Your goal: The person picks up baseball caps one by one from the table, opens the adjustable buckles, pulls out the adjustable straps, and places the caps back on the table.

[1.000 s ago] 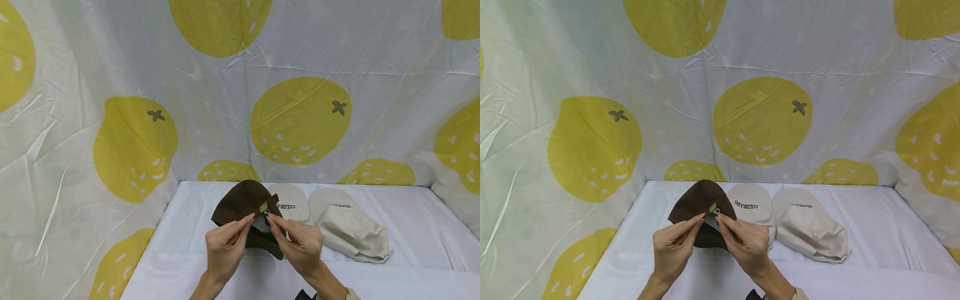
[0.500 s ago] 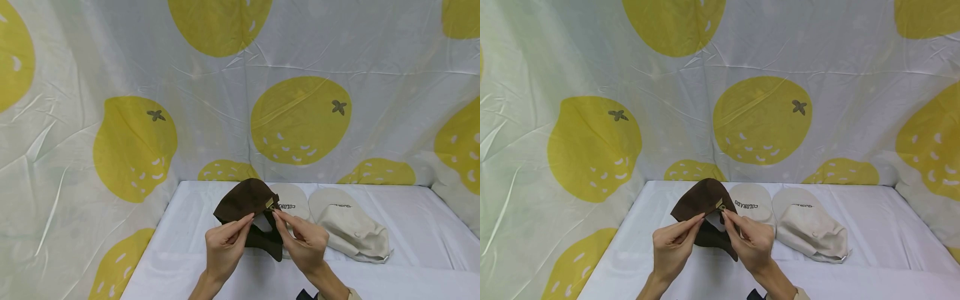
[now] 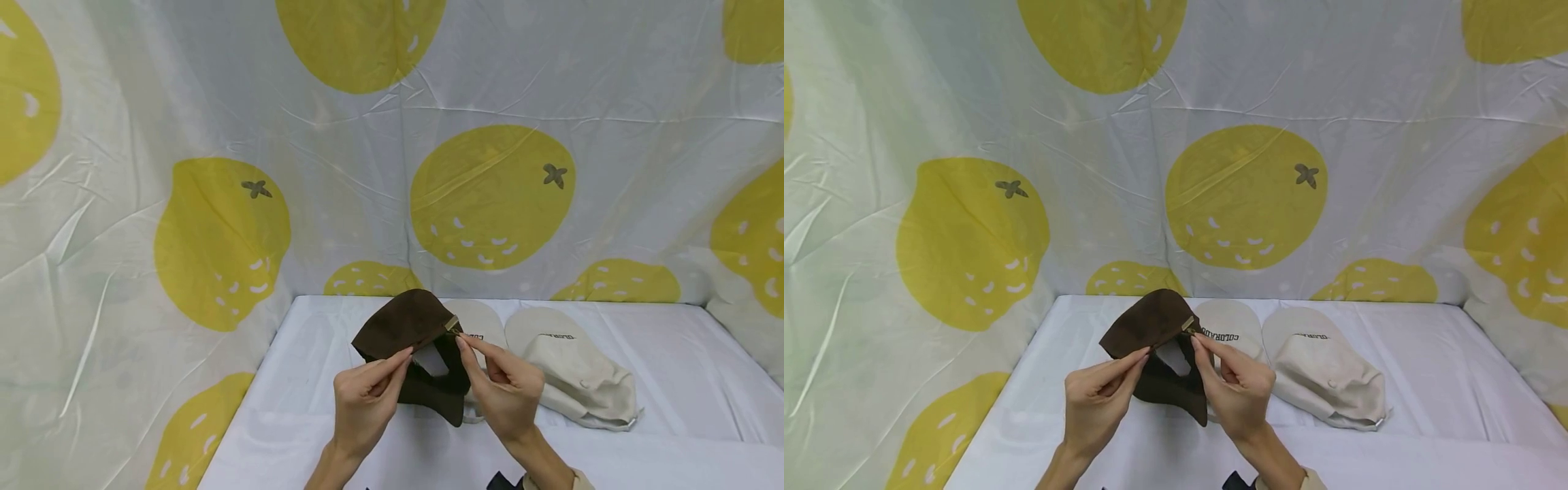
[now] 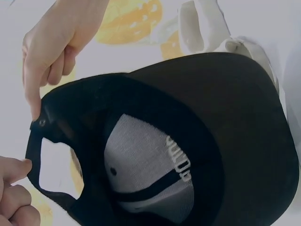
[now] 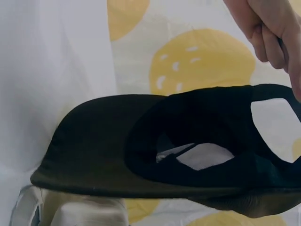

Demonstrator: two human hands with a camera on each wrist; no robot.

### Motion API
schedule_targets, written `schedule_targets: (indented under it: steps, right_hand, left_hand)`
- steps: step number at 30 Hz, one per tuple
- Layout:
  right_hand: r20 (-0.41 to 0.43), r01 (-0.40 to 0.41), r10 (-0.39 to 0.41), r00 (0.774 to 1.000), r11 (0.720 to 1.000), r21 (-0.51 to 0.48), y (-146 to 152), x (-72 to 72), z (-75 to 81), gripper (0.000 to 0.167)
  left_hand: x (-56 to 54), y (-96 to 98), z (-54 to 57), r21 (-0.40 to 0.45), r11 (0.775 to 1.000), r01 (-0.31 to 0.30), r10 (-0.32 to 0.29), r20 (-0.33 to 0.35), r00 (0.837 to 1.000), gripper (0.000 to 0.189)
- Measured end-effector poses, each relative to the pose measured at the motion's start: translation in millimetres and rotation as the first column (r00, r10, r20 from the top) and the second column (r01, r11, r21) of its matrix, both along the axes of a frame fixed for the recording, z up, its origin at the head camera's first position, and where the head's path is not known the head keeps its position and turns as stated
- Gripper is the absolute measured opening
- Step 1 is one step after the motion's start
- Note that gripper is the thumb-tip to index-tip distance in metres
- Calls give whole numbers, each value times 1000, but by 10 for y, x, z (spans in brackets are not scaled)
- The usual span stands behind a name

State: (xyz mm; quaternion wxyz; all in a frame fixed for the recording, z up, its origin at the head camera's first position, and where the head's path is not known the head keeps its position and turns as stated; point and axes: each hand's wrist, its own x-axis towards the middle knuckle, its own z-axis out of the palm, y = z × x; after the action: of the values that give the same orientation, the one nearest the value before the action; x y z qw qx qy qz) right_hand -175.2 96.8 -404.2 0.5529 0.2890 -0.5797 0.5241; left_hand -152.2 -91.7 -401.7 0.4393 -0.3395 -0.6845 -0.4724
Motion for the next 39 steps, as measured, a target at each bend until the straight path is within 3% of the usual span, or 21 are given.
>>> schedule_targets:
  steps: [7,15,23,31,35,39]
  right_hand:
    - [67,9,-7,998,999,-30,82,-22,37,16]
    - [86,-54,57,995,998,-33,99,-52,5,20]
    - [164,-120,124,979,992,-36,125,-52,-32,28]
    - [241,-248,256,936,967,-65,167,-46,-46,31]
    - [283,-272,278,918,960,-63,221,-27,-19,30]
    - [357,-324,336,872,941,-93,283,13,6,28]
  left_hand:
    - [7,-103,42,3,1000,-18,18,45,999,26]
    - [10,-135,47,-1,1000,-4,4,67,998,24]
    - [7,-194,66,-15,998,58,-57,74,996,27]
    - [15,-244,98,-1,991,133,-132,151,980,24]
    - [19,-250,105,-4,987,161,-157,188,970,23]
    - [37,-270,126,-10,978,207,-200,223,954,23]
